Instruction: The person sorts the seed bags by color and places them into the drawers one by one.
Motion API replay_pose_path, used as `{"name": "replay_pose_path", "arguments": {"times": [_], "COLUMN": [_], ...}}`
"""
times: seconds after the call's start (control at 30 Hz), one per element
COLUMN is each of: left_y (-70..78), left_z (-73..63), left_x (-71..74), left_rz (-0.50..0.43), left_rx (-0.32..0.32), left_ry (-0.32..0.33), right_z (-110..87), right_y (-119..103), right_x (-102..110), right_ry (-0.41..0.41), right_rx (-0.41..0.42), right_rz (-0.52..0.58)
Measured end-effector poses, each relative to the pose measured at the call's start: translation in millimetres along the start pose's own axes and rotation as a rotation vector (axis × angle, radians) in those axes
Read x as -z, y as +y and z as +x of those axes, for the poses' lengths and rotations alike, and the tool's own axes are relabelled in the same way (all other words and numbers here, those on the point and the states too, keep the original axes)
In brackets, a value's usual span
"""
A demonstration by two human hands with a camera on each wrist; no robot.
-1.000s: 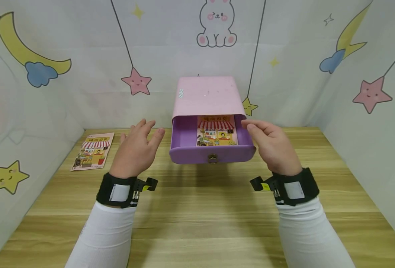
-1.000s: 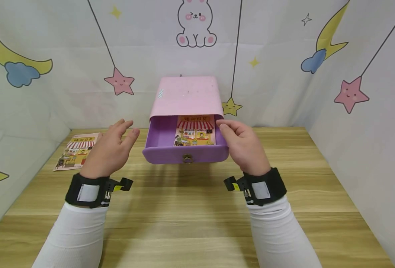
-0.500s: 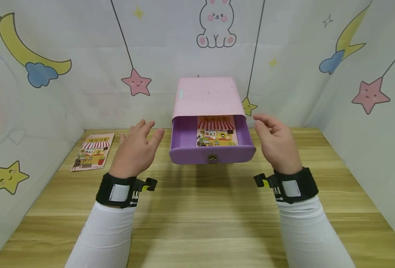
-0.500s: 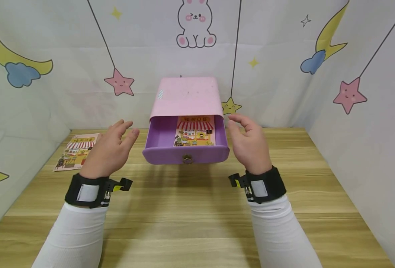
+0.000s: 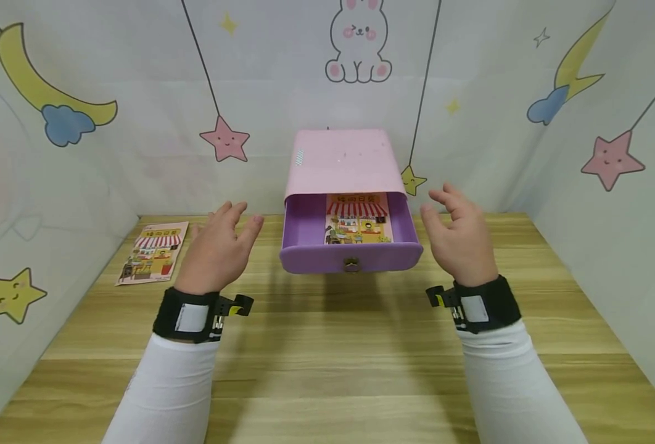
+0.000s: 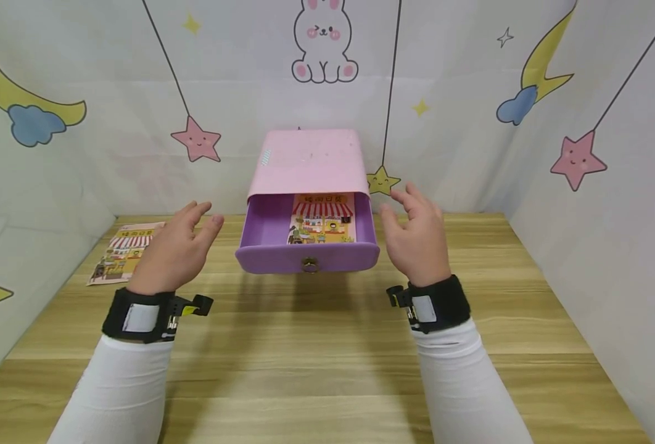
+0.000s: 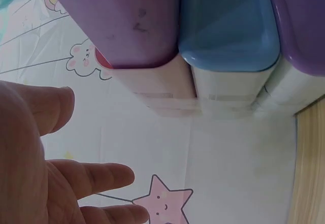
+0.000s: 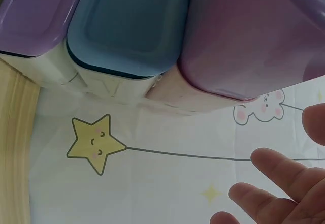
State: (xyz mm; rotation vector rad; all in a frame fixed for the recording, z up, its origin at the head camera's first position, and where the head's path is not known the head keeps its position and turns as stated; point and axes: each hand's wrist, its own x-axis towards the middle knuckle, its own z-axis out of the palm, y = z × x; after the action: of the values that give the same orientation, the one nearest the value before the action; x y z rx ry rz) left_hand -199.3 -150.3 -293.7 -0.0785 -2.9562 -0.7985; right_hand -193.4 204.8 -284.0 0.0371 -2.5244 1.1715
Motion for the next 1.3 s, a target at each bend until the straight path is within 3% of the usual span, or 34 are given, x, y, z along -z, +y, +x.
{"name": "replay_pose_path", "arguments": {"times": [0.23,0.53,0.67,0.87,1.13,1.3], "left_y": [-27.4,-70.7,-96.2,-136.4,-183.5,-216.9], "left_z": [1.8,7.8,11.8,19.0,21.9,26.2], "left_x": [1.1,7.4,7.6,3.1,-4.2,-3.5], "left_rz": [0.022,-0.006,-0.009,0.011,0.062,0.124], "left_rx": [0.046,0.108,0.182,0.341,0.507,0.549], "left_ry": [-0.009,0.041,0.085,0.124,-0.030,-0.121], "right_z": [1.1,1.8,1.7,2.3,4.1,8.2], "right_y": [5,11,11,11,13,16], "right_x": [0,1,1,0,-2,2], "right_ry": [-0.032,-0.059,-0.071,-0.078,-0.083,-0.095], "right_rx": [-0.024,-0.031,-0.042,-0.065,-0.073,-0.070], "right_rz": [-0.039,-0.085,-0.097,-0.117,-0.148,-0.166]}}
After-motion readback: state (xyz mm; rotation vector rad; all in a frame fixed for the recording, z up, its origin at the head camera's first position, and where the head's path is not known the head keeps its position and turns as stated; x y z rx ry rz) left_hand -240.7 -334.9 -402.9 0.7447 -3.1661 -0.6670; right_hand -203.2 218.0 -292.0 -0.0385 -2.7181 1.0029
